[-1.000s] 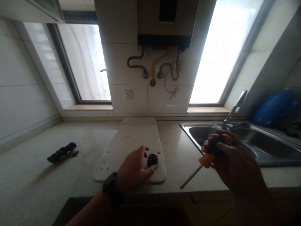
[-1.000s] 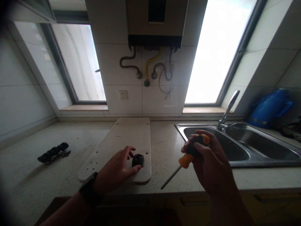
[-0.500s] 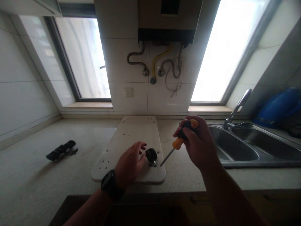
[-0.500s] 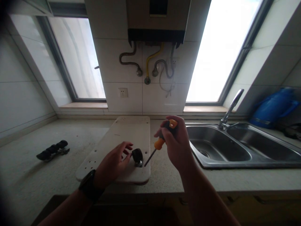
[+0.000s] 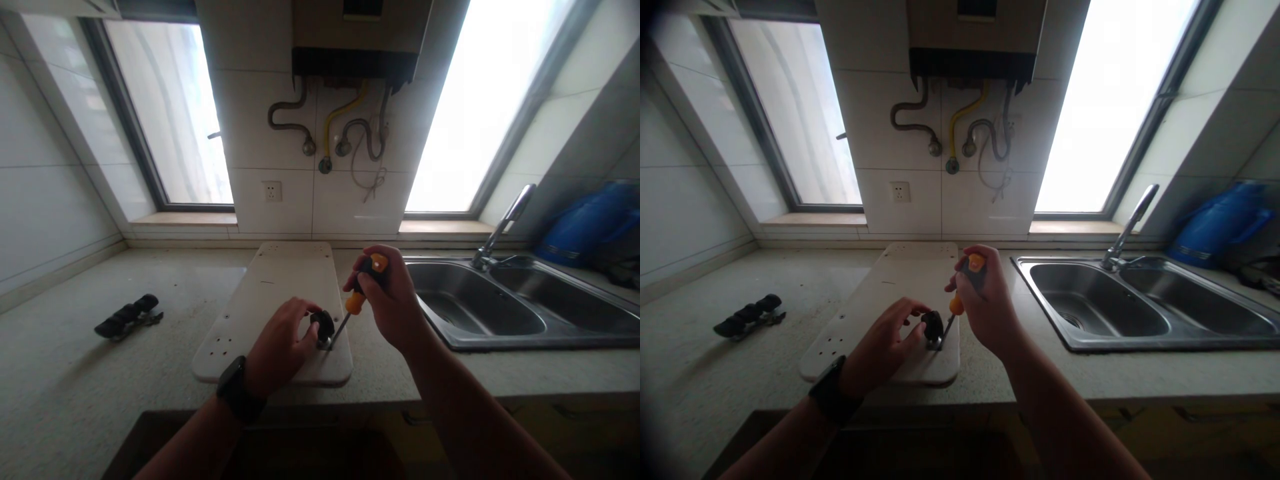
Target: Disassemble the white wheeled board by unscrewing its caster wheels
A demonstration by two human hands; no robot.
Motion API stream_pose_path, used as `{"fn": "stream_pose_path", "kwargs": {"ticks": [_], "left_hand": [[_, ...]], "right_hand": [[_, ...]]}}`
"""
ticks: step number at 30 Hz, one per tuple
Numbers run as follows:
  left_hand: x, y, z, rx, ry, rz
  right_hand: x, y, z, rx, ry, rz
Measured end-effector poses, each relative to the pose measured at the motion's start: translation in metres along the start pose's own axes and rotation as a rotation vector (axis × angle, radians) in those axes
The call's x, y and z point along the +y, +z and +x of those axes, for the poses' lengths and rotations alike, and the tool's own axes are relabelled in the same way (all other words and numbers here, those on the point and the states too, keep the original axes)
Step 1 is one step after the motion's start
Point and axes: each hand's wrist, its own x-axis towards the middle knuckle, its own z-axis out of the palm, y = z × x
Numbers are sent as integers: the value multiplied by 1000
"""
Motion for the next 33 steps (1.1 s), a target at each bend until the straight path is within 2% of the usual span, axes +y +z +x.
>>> {"fn": "stream_pose_path", "kwargs": {"ticks": [4,7,12,15,18,23,26,29,33], "left_hand": [[3,0,2,-16,9,-32],[6,1,4,-31,28,-72],[7,0,6,-32,43,-199],[9,2,6,-43,33,-257],[13,10,4,-27,24,-257],[23,31,-4,113,26,-155],[26,35,-8,155,26,-110],[24,34,-9,131,67,1],[18,36,-12,71,192,272]], "right_hand": [[-4,1,-2,-112,3,6],[-9,2,-3,-192,-15,-140],[-23,7,-1,-164,-80,-506],[-32,9,0,-174,-108,-594],[-36,8,2,-186,-91,-593],[-35,6,5,-115,-67,-684],[-36,7,5,-74,-55,-734],[-38,6,5,-69,-10,-714],[-39,2,3,-41,42,-680]]}}
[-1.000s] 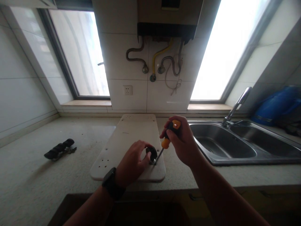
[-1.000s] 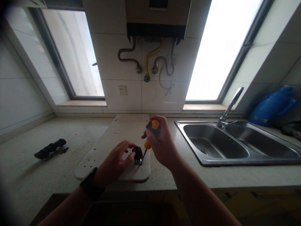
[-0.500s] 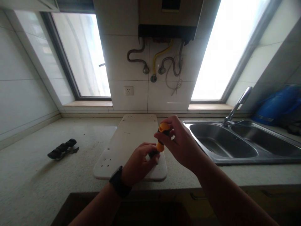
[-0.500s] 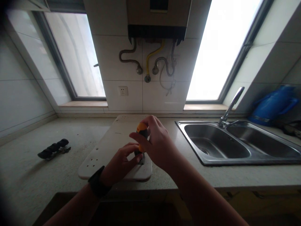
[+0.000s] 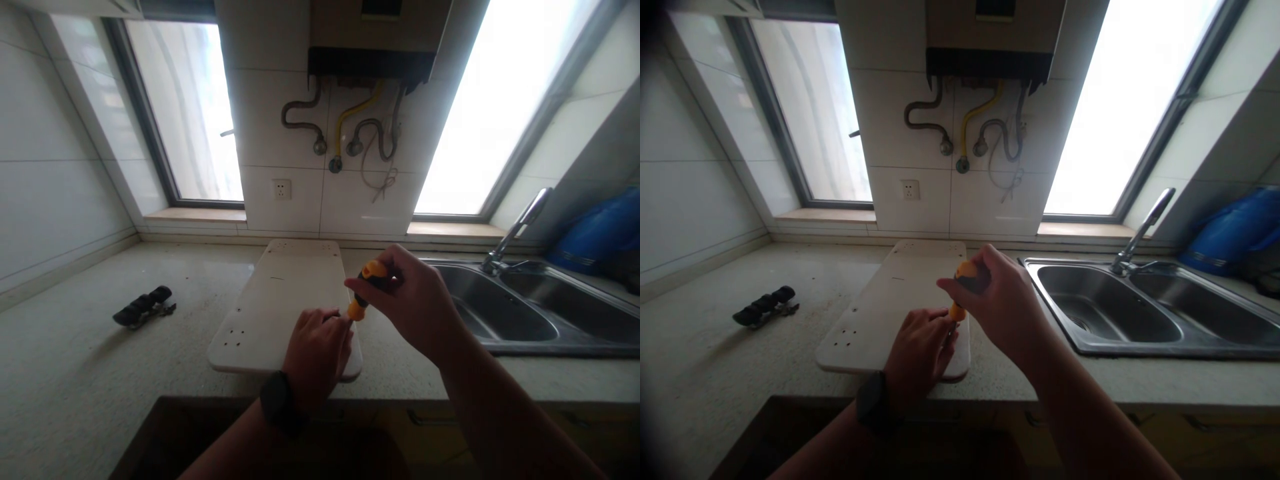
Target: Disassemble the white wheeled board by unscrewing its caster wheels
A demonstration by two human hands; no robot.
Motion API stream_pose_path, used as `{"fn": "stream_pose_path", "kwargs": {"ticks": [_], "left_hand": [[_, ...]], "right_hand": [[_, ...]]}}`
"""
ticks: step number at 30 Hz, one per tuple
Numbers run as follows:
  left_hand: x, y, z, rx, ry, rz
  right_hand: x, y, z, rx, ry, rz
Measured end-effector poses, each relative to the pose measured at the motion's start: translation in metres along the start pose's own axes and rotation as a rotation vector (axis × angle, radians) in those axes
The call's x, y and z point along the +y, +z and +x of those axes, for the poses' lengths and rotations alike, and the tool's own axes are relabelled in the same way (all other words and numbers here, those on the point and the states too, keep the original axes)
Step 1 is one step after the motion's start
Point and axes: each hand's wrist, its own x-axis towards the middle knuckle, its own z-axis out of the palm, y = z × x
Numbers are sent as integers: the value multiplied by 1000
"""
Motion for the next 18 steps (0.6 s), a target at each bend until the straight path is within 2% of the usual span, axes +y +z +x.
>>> {"fn": "stream_pose_path", "kwargs": {"ticks": [4,9,15,18], "left_hand": [[1,7,-6,32,35,159],[3,6,-8,32,51,153],[-1,-7,6,21,-61,-163],[-10,-20,20,-65,-87,-350]], "right_hand": [[1,-3,-2,5,8,-17],[-2,-3,-2,-2,7,-27],[-8,-5,0,22,20,-44],[-9,-4,3,8,26,-30]]}}
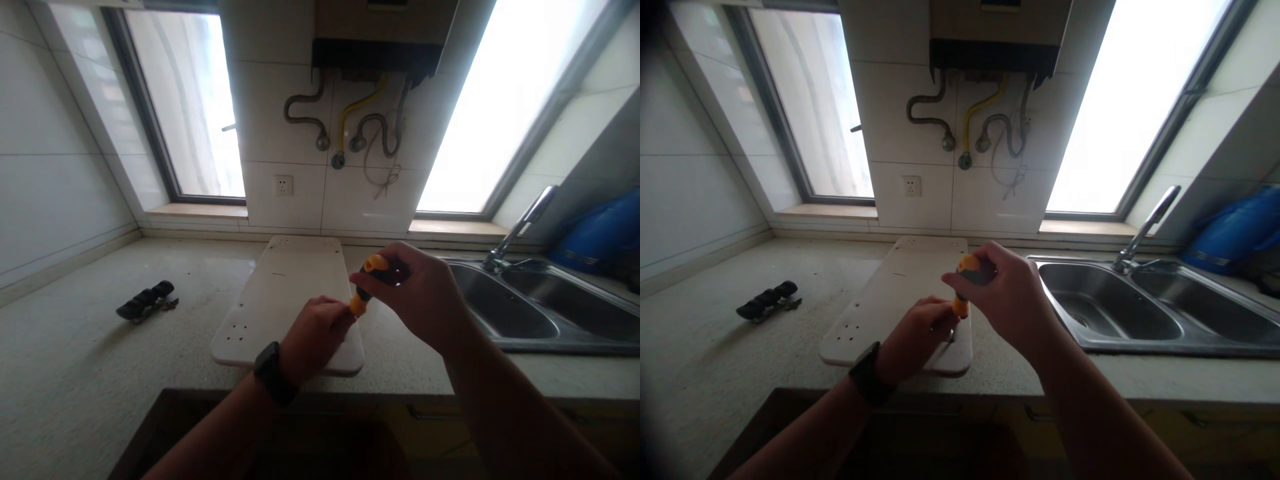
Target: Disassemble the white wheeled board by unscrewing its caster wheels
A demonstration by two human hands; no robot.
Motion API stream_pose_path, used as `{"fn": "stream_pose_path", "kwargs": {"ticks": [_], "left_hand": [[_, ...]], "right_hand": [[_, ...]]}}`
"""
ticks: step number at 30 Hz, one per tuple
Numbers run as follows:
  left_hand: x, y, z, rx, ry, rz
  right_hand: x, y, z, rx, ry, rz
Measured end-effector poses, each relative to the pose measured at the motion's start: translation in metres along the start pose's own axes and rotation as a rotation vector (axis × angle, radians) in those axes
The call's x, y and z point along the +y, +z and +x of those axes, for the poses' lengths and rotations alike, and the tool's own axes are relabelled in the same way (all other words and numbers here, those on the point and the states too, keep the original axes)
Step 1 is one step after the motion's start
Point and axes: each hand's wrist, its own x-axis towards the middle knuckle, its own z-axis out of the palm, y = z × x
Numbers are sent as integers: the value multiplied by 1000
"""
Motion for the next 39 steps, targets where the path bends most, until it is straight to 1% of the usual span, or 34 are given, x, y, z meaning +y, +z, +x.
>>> {"fn": "stream_pose_path", "kwargs": {"ticks": [4,7,9,13,15,17,19,21,24,26,29,33,35,39], "left_hand": [[-7,-20,17,-190,27,-181],[-15,-27,24,-299,9,-288],[-20,-28,28,-361,3,-382],[-27,-23,32,-426,-7,-611],[-29,-20,33,-448,-37,-709],[-31,-18,34,-462,-60,-797],[-33,-16,34,-464,-71,-849],[-36,-15,34,-464,-74,-825],[-39,-14,35,-478,-69,-732],[-39,-13,35,-468,-70,-696],[-37,-13,35,-420,-104,-646],[-37,-11,34,-379,-173,-634],[-40,-9,33,-367,-213,-677],[-45,-7,33,-368,-295,-807]], "right_hand": [[3,1,3,-28,-9,22],[4,0,3,-36,-18,20],[2,-1,3,-79,-17,49],[0,-3,5,-244,-39,126],[1,-4,7,-262,-62,123],[3,-4,9,-264,-70,155],[7,-5,12,-283,-60,235],[10,-5,14,-313,-50,326],[14,-5,16,-353,-61,451],[15,-3,16,-346,-59,499],[16,1,16,-269,-57,438],[16,7,17,-146,-109,304],[16,9,18,-138,-89,301],[15,10,20,-175,-24,327]]}}
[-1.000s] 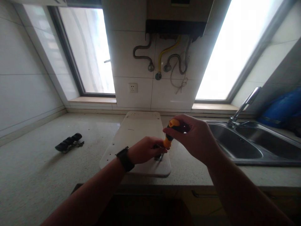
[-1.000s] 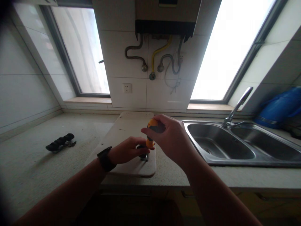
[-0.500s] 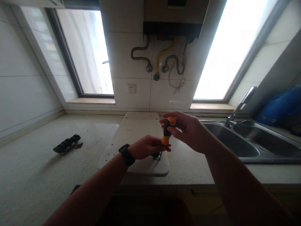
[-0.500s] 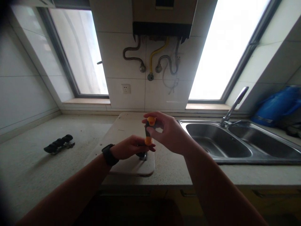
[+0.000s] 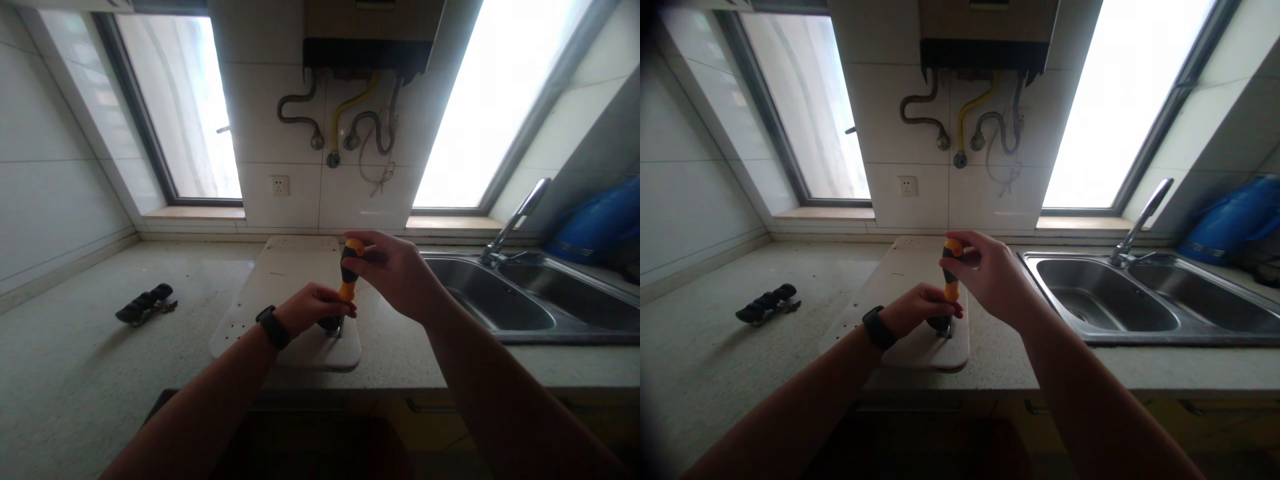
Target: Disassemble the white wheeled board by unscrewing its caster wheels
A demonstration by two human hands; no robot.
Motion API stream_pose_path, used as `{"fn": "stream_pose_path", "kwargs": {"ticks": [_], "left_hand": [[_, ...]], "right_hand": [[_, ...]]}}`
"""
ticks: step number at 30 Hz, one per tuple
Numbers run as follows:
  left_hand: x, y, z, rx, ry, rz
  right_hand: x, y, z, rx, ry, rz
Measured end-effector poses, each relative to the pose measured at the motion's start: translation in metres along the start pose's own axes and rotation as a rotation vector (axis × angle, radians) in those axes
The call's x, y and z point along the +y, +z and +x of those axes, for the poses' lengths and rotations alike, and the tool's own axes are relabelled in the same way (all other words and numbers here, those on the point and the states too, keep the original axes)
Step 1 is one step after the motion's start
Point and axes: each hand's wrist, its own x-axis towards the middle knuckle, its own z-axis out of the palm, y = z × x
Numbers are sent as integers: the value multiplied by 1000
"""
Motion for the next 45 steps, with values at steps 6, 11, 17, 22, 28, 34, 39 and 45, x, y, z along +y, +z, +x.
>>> {"fn": "stream_pose_path", "kwargs": {"ticks": [6,11,17,22,28,34,39,45], "left_hand": [[7,-4,-3,-62,-28,6],[11,-2,-4,-4,66,182],[13,4,-8,85,84,307],[11,10,-10,191,112,336],[10,17,-10,326,140,480],[2,22,-10,335,127,411],[2,21,-12,307,133,394],[10,17,-22,71,223,448]], "right_hand": [[5,-4,6,-115,-10,144],[7,-3,8,-167,-49,285],[-8,1,1,-41,-62,57],[-8,-3,-2,-107,-21,210],[-7,1,-3,-96,-76,188],[-13,1,-3,-19,10,85],[0,-3,-2,-145,-22,272],[7,2,-7,-224,-111,348]]}}
